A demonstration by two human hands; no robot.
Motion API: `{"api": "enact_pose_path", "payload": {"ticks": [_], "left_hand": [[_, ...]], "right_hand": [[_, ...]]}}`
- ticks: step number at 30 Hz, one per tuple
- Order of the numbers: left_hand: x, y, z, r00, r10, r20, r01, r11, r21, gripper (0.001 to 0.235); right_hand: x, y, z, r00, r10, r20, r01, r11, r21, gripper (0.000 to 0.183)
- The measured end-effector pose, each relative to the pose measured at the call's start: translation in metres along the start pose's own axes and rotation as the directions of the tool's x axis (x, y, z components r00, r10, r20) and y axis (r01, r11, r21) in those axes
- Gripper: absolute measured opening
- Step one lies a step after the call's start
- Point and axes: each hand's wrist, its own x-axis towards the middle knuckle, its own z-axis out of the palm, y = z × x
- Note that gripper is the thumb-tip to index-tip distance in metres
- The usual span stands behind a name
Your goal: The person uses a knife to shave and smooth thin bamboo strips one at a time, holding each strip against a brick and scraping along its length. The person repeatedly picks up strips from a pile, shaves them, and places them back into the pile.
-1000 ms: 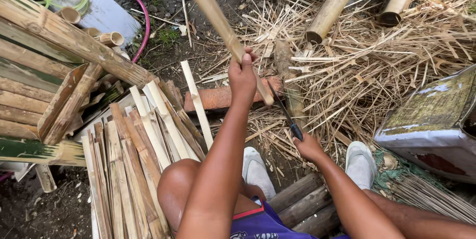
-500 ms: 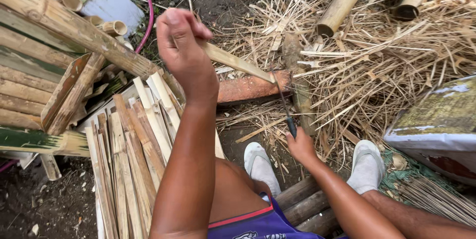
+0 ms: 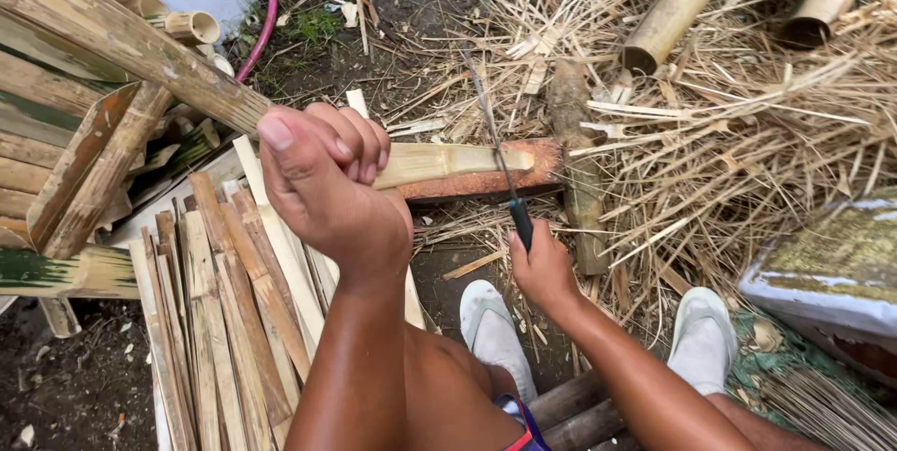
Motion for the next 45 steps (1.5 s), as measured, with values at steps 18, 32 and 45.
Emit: {"api": "enact_pose_path", "payload": {"ticks": [18, 32, 45], "left_hand": [[0.005, -0.009, -0.008, 0.998, 0.029, -0.063, -0.025, 0.998, 0.063, 0.037], [-0.010, -0.002, 0.015, 0.997, 0.063, -0.045, -0.061, 0.998, 0.031, 0.030], [-0.007, 0.010, -0.001, 0.992, 0.070, -0.108, -0.040, 0.965, 0.260, 0.051]], "right_hand": [[0.000, 0.027, 0.004, 0.996, 0.064, 0.054, -0.066, 0.997, 0.039, 0.029], [0.001, 0.063, 0.008, 0.986, -0.167, 0.023, 0.165, 0.982, 0.088, 0.032], [0.001, 0.070, 0.013, 0.929, -0.369, 0.039, 0.357, 0.918, 0.171, 0.029]]}}
